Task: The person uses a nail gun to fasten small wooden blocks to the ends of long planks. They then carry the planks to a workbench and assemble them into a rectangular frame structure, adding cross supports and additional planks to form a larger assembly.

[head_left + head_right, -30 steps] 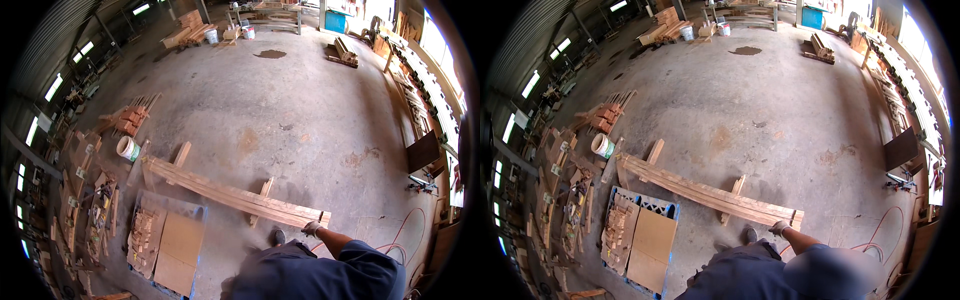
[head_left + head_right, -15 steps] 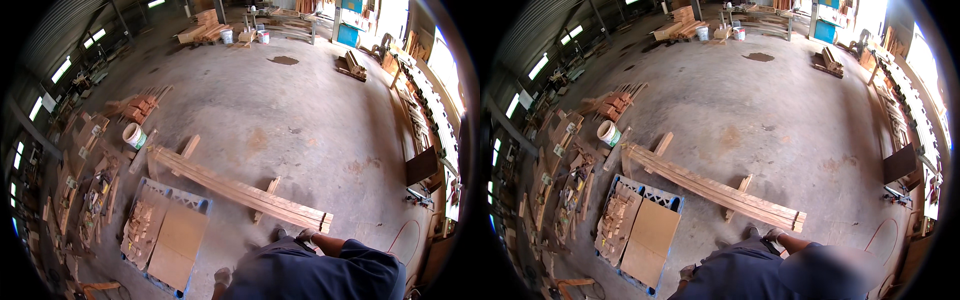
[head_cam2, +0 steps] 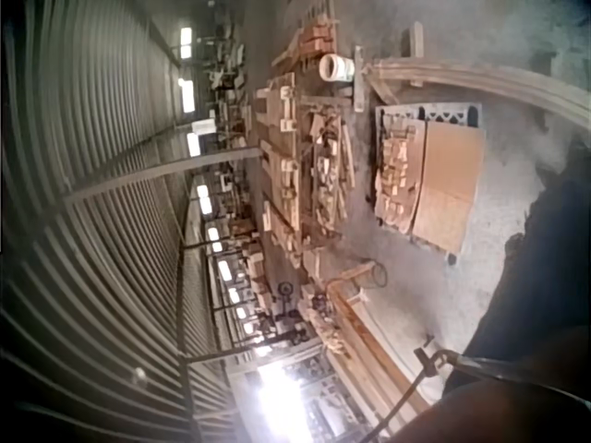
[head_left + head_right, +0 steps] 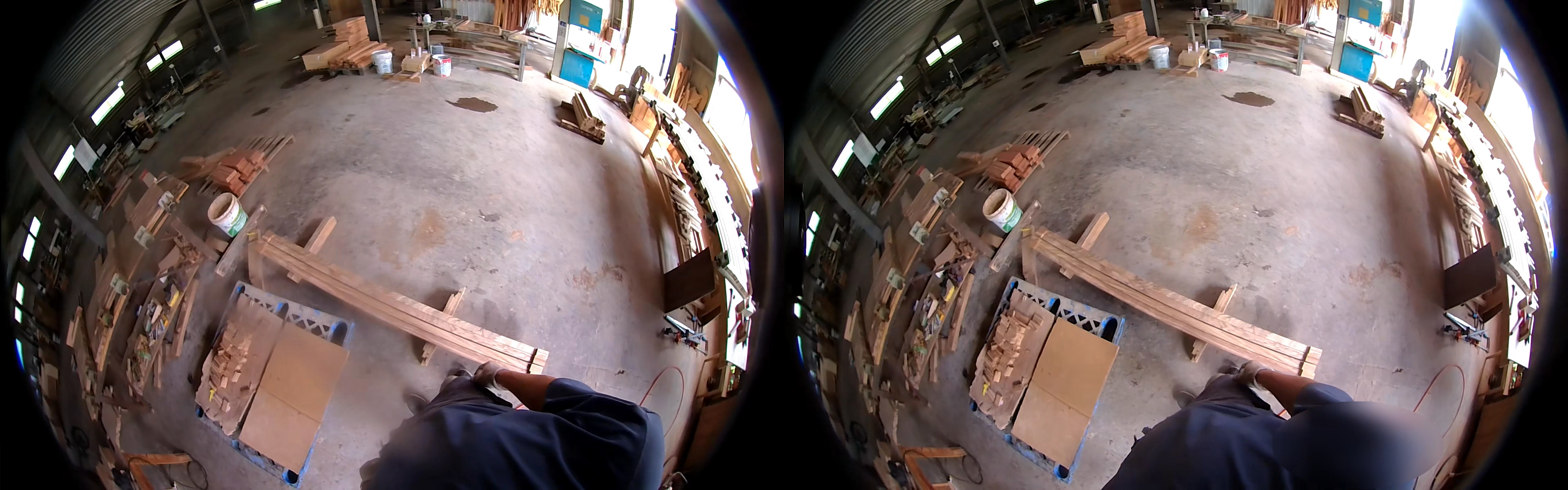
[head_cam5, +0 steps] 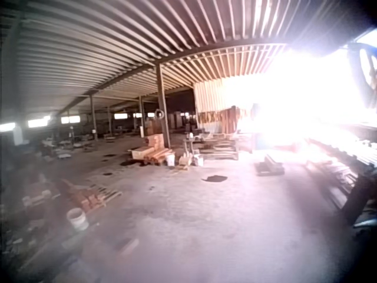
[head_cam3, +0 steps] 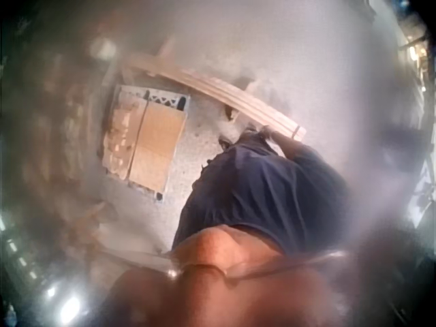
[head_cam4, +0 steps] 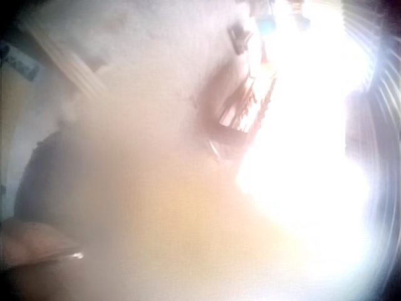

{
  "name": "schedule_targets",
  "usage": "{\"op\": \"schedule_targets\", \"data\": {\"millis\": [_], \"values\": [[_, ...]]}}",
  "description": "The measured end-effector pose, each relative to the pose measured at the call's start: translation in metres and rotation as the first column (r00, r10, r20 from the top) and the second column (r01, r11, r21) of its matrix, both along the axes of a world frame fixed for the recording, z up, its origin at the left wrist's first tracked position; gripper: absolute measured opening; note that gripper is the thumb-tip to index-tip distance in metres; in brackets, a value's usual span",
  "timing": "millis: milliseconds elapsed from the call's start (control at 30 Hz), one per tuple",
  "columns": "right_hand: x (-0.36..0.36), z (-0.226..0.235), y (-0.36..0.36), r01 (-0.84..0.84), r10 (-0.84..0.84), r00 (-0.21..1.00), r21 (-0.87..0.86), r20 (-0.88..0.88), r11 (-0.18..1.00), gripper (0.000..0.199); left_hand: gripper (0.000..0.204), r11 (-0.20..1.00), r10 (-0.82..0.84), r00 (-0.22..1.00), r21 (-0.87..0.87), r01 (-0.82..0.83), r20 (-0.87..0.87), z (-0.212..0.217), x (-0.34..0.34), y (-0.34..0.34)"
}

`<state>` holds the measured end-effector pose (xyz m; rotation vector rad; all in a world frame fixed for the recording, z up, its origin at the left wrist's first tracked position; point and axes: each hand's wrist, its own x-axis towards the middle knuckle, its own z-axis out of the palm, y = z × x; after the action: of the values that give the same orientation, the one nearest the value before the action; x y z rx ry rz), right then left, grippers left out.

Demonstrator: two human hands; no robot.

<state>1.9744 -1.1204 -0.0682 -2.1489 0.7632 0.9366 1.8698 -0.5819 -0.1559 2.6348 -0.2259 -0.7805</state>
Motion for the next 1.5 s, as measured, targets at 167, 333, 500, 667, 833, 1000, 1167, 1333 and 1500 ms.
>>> {"op": "schedule_targets", "data": {"millis": [167, 333, 500, 667, 833, 1000, 1167, 1333, 1500], "values": [[0.0, -0.005, -0.012, -0.056, 0.056, 0.998, -0.016, -0.001, 0.998, 0.043, 0.019, 0.999, -0.039, 0.999, -0.018, 0.04, 0.031, -0.003, 0.014, -0.02], [0.016, -0.003, -0.024, -0.103, 0.102, 0.993, 0.01, 0.055, 0.995, 0.04, 0.019, 0.997, -0.076, 0.989, 0.013, 0.075, 0.126, -0.017, 0.01, -0.024], [0.023, -0.014, -0.061, -0.035, 0.029, 0.996, 0.071, 0.084, 0.997, 0.033, 0.019, 0.991, -0.084, 0.986, 0.118, 0.067, 0.144, -0.029, 0.009, -0.045], [0.019, -0.024, -0.12, -0.088, 0.106, 0.976, 0.104, -0.19, 0.991, 0.04, 0.01, 0.98, -0.091, 0.971, 0.196, 0.048, 0.219, -0.001, 0.022, -0.114], [-0.003, -0.029, -0.168, -0.33, 0.353, 0.927, 0.171, -0.126, 0.928, 0.031, 0.014, 0.934, 0.355, 0.846, -0.11, -0.34, 0.398, 0.012, -0.05, -0.19], [0.03, -0.062, -0.201, -0.212, 0.333, 0.892, 0.368, -0.305, 0.905, 0.021, 0.019, 0.891, 0.394, 0.918, 0.229, -0.393, 0.041, 0.089, -0.08, -0.25], [0.097, -0.064, -0.173, -0.288, 0.398, 0.869, 0.352, -0.294, 0.89, 0.027, 0.018, 0.736, 0.651, 0.759, 0.255, -0.627, -0.014, 0.044, -0.226, -0.304], [0.149, -0.047, -0.094, -0.283, 0.351, 0.926, 0.358, -0.141, 0.89, 0.016, 0.022, 0.512, 0.848, 0.426, 0.284, -0.811, -0.315, 0.022, -0.285, -0.327], [0.12, -0.009, -0.008, -0.437, 0.479, 0.877, 0.372, -0.024, 0.819, 0.012, 0.02, 0.645, 0.763, 0.555, 0.333, -0.688, -0.331, 0.013, -0.327, -0.325]]}}
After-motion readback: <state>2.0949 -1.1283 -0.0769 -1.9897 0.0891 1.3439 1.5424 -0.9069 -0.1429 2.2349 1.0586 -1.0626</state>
